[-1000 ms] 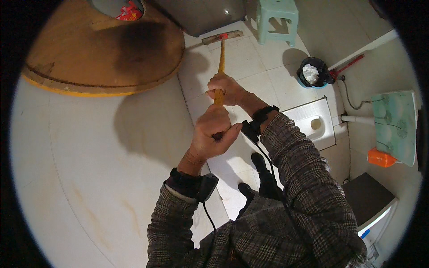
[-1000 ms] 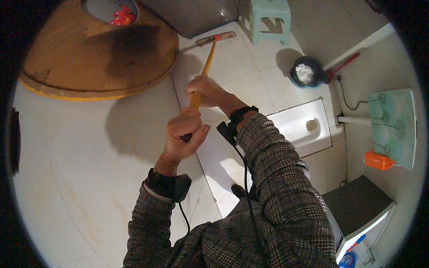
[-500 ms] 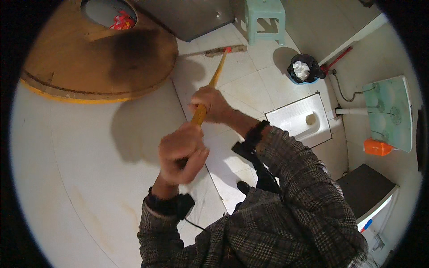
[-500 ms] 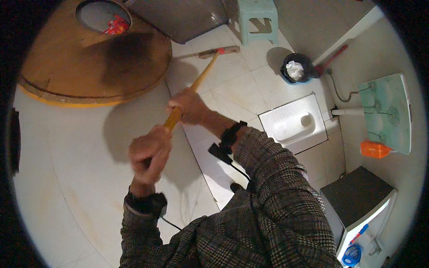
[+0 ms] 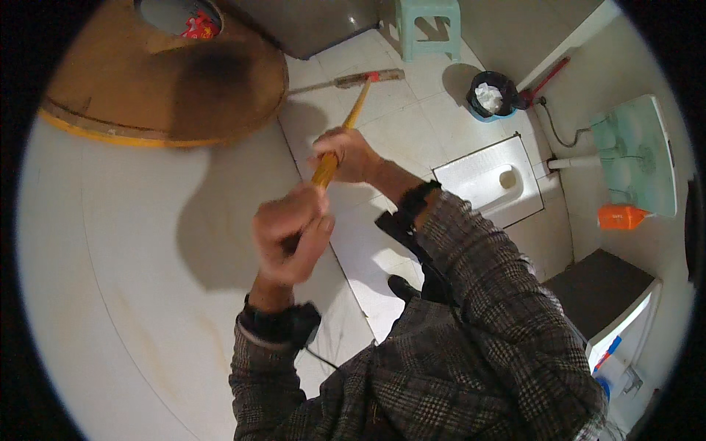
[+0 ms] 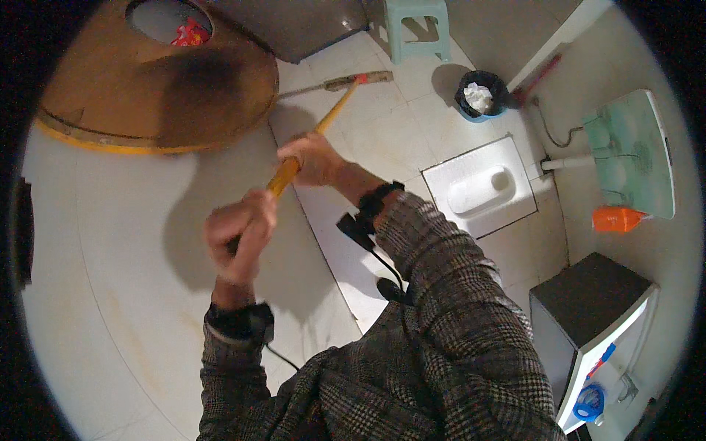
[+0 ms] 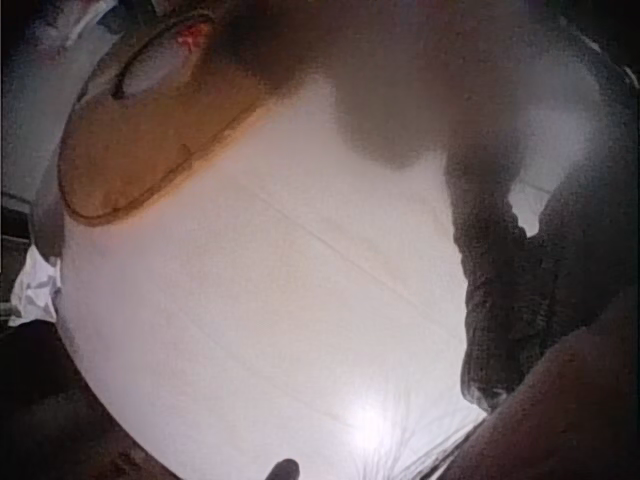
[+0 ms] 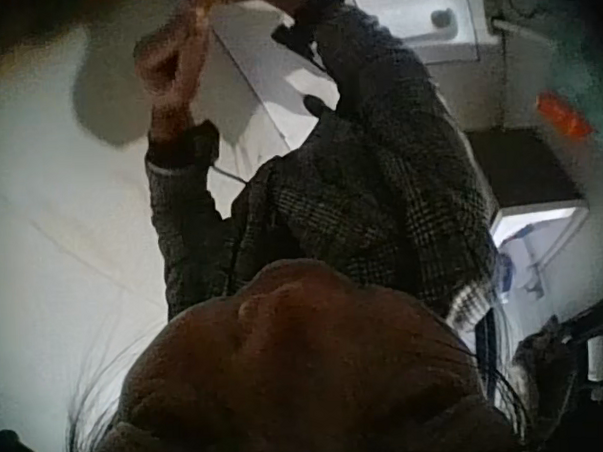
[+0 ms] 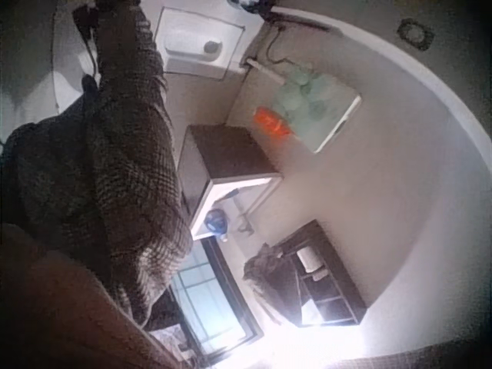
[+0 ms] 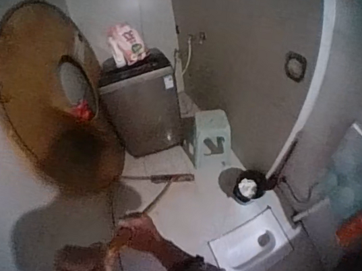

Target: The person sweeps the tiled bathroom floor with a broom, moving debris toward the squat toilet and then toward the doorway. The person uses both hands to guide the broom and shifts position to cover different areas of the floor.

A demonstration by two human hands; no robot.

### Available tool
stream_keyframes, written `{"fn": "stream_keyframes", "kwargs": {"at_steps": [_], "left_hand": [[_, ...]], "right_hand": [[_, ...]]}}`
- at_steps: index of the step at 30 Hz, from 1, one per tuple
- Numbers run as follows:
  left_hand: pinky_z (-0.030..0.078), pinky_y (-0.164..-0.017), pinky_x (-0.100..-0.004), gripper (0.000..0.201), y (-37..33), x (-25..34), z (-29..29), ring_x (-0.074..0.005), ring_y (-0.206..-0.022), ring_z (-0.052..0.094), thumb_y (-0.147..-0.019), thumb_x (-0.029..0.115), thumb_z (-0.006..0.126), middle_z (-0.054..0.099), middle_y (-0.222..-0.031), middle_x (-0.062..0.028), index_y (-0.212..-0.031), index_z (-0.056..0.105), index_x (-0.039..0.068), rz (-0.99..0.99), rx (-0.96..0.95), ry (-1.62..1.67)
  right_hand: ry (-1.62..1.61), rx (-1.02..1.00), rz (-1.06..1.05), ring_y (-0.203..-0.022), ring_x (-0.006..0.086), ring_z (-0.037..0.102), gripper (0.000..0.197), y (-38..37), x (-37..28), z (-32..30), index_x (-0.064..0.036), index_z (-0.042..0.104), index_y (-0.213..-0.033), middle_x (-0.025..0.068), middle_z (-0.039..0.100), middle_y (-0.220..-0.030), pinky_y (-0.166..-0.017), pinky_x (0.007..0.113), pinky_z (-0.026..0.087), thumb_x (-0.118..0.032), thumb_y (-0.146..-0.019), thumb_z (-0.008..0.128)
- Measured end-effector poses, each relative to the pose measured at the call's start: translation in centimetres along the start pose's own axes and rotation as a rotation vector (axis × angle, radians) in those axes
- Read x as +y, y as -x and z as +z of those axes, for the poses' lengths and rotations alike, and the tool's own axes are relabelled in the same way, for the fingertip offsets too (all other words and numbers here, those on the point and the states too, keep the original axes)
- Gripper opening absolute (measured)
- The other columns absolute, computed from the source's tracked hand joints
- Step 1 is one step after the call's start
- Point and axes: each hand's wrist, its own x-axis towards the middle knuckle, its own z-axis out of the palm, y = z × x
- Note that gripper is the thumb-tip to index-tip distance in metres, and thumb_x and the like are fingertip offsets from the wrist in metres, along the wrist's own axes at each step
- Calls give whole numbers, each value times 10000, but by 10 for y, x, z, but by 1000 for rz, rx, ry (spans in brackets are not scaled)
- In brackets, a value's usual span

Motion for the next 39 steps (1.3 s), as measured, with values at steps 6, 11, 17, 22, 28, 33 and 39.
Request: {"fn": "stream_keyframes", "kwargs": {"at_steps": [6, 11, 17, 22, 28, 33, 39], "left_hand": [[435, -593, -383, 254, 53, 42, 2, -235, -512, 478, -686, -41, 635, 477, -565, -57, -547, 450, 64, 164, -125, 84], [433, -591, -377, 274, 87, 47, -6, -237, -514, 469, -702, -46, 629, 455, -564, -50, -546, 440, 75, 179, -85, 8], [427, -611, -306, 288, 83, 4, -11, -200, -543, 424, -819, -15, 563, 424, -577, -53, -620, 357, 14, 121, -102, -31], [444, -577, -394, 216, 143, 75, -30, -269, -533, 508, -686, 4, 608, 495, -568, -66, -543, 451, 42, 146, -40, 140], [407, -564, -332, 226, 113, 66, -31, -241, -537, 446, -774, -13, 581, 458, -588, -70, -598, 441, 7, 20, 52, 54], [406, -559, -332, 262, 116, 64, -19, -191, -565, 449, -802, 14, 588, 457, -591, -46, -602, 418, 18, 77, -26, -36], [449, -595, -369, 221, 152, 86, -33, -227, -555, 485, -749, -4, 580, 482, -592, -67, -579, 443, 27, 156, -120, 179]], "right_hand": [[-8, -114, -4, -711, 333, 611, 154, 53, -60, 24, -135, 585, -678, 73, 573, -650, -661, 475, 452, -178, -692, 732], [65, -57, 11, -745, 313, 621, 151, 66, -85, 41, -150, 585, -679, 61, 594, -669, -691, 455, 460, -148, -668, 735], [90, -110, 63, -734, 351, 613, 153, 48, -45, 52, -135, 595, -685, 93, 589, -674, -649, 456, 474, -189, -719, 733], [-11, -33, -3, -611, 359, 536, 296, 87, -138, 70, -62, 464, -624, 109, 506, -596, -575, 436, 424, -130, -751, 722], [49, 10, -16, -648, 346, 574, 245, 56, -117, 74, -87, 521, -650, 110, 543, -630, -602, 427, 445, -139, -747, 740], [-8, -172, 152, -736, 321, 643, 136, 67, -108, 70, -144, 636, -713, 76, 632, -706, -680, 437, 490, -193, -714, 762], [-14, -37, -17, -705, 328, 624, 148, 98, -146, 86, -137, 601, -690, 66, 591, -661, -651, 451, 479, -164, -655, 742]]}}
